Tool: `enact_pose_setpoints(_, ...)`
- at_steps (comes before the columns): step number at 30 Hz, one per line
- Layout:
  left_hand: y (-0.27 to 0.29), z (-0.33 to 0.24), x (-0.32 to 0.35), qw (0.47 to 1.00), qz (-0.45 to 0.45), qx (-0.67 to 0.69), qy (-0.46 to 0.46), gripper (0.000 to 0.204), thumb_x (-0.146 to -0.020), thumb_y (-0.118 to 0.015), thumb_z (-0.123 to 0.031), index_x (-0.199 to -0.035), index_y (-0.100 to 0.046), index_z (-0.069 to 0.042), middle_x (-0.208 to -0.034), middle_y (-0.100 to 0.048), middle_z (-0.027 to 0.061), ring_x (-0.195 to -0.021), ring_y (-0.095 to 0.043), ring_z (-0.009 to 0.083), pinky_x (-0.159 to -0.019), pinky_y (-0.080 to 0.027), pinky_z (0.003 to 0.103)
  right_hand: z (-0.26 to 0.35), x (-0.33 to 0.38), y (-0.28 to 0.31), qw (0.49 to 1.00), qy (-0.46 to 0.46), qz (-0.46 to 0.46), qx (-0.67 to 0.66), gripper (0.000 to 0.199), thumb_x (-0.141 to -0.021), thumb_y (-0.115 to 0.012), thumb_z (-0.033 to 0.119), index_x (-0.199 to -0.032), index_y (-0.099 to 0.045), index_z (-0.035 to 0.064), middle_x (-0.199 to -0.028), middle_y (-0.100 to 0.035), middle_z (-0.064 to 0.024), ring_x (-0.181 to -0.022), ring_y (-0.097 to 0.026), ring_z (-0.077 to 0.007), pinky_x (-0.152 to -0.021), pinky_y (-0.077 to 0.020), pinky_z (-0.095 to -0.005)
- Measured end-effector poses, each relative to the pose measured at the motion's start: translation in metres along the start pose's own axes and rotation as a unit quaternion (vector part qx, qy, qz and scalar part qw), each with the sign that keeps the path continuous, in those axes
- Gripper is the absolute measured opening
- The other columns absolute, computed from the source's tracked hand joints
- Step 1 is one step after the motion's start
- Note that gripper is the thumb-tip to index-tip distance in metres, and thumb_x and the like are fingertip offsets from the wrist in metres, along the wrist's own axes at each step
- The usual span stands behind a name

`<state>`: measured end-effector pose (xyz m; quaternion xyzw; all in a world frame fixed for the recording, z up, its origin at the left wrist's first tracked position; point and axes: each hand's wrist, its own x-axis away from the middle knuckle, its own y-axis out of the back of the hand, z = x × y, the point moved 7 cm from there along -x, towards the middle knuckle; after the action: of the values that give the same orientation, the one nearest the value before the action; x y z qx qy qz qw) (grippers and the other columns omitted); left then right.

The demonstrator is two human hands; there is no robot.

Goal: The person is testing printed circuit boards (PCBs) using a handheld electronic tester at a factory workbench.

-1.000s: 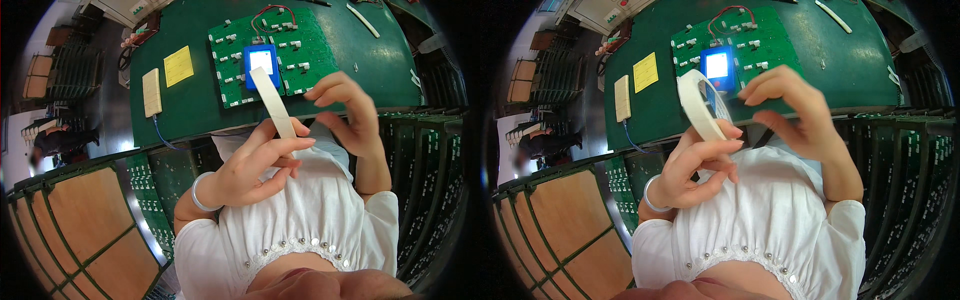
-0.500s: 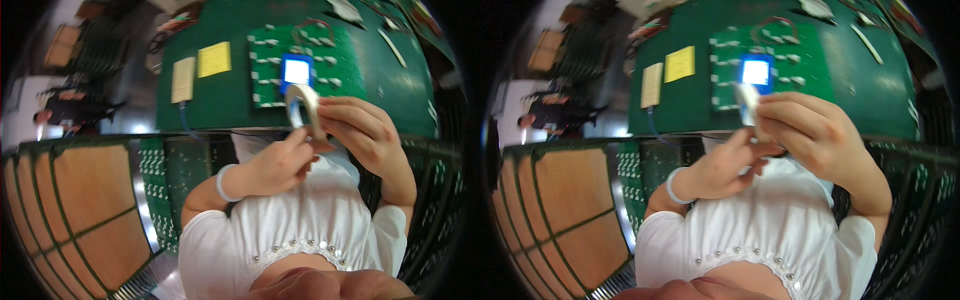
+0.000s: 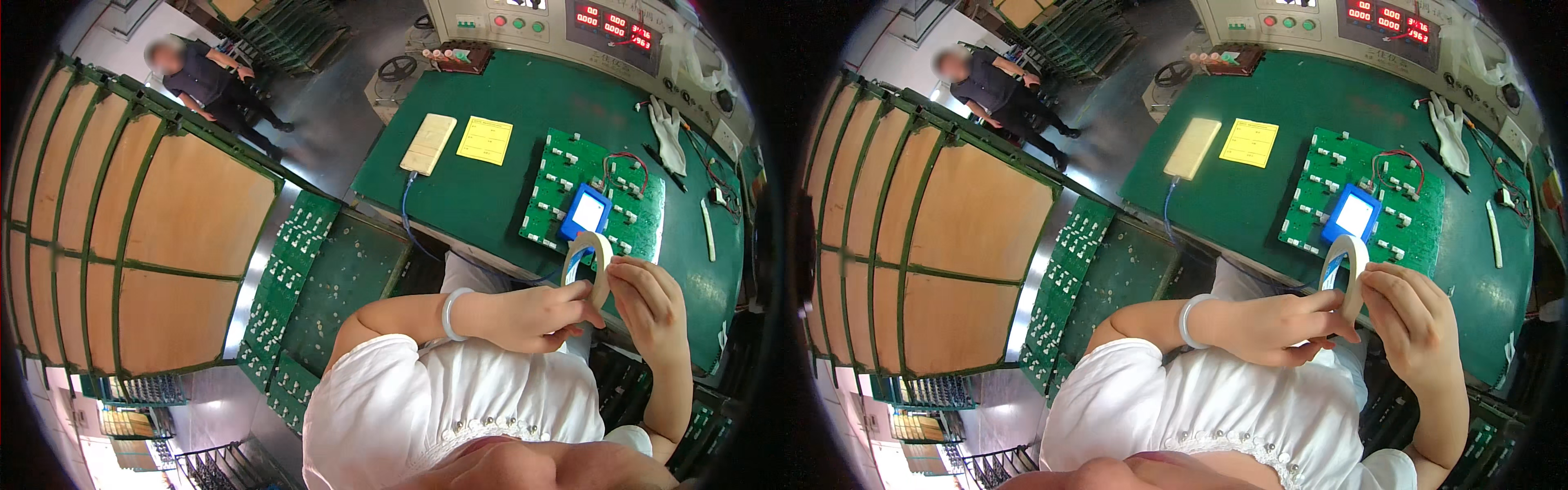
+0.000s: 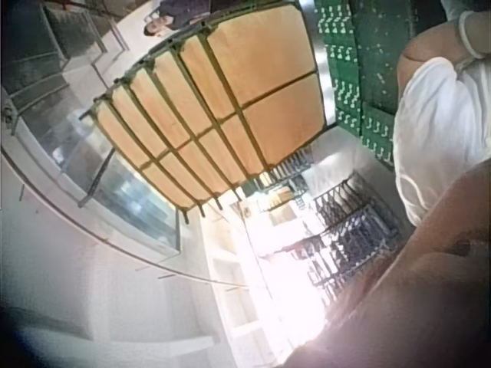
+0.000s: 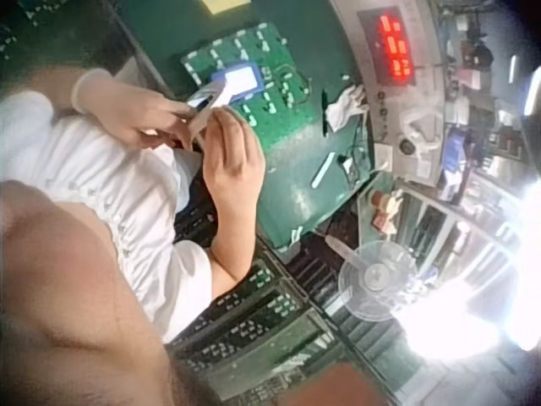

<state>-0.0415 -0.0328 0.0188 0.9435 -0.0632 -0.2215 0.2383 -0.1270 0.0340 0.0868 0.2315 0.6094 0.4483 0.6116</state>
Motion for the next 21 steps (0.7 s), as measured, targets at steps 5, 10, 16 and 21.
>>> enact_pose_setpoints(5,0.005,0.003,-0.002,1.0,-0.009,0.014,0.005,0.042,-0.078,-0.054,0.009,-0.118,-0.045,-0.002,-0.1,-0.042,0.014,-0.077,-0.053,0.0292,-0.062,-0.045,0.036,-0.01,-0.004,-0.001,0.991,-0.093,0.001,-0.099,0.02,-0.064,-0.067,0.003,-0.081,-0.057,-0.003,-0.095,-0.059,-0.0126,-0.092,-0.061,-0.0315,-0.073,-0.0514,-0.0377)
enact_pose_setpoints(10,0.002,0.005,-0.003,1.0,-0.007,-0.015,0.003,0.04,-0.078,-0.055,0.008,-0.116,-0.046,-0.002,-0.099,-0.041,0.0145,-0.073,-0.054,0.0311,-0.061,-0.046,0.037,-0.01,-0.003,-0.002,0.992,-0.092,-0.004,-0.09,0.019,-0.065,-0.068,0.0,-0.078,-0.056,-0.0022,-0.093,-0.057,-0.0116,-0.09,-0.06,-0.0316,-0.073,-0.0503,-0.0386)
enact_pose_setpoints(16,0.004,0.004,-0.004,0.998,0.004,-0.06,0.019,0.037,-0.078,-0.055,0.007,-0.114,-0.047,-0.001,-0.099,-0.041,0.0155,-0.068,-0.056,0.0317,-0.057,-0.046,0.039,-0.009,-0.002,-0.007,0.992,-0.111,0.001,-0.058,0.017,-0.066,-0.066,-0.002,-0.079,-0.055,-0.0026,-0.094,-0.054,-0.0118,-0.09,-0.057,-0.031,-0.073,-0.0496,-0.0383)
enact_pose_setpoints(21,0.002,0.006,-0.004,0.996,0.01,-0.092,0.008,0.04,-0.075,-0.054,0.007,-0.114,-0.048,0.001,-0.1,-0.042,0.0153,-0.07,-0.056,0.0317,-0.06,-0.049,0.037,-0.01,0.001,-0.014,0.99,-0.135,0.037,-0.034,0.016,-0.068,-0.064,-0.003,-0.08,-0.054,-0.0032,-0.095,-0.052,-0.0123,-0.092,-0.055,-0.0308,-0.074,-0.0489,-0.0374)
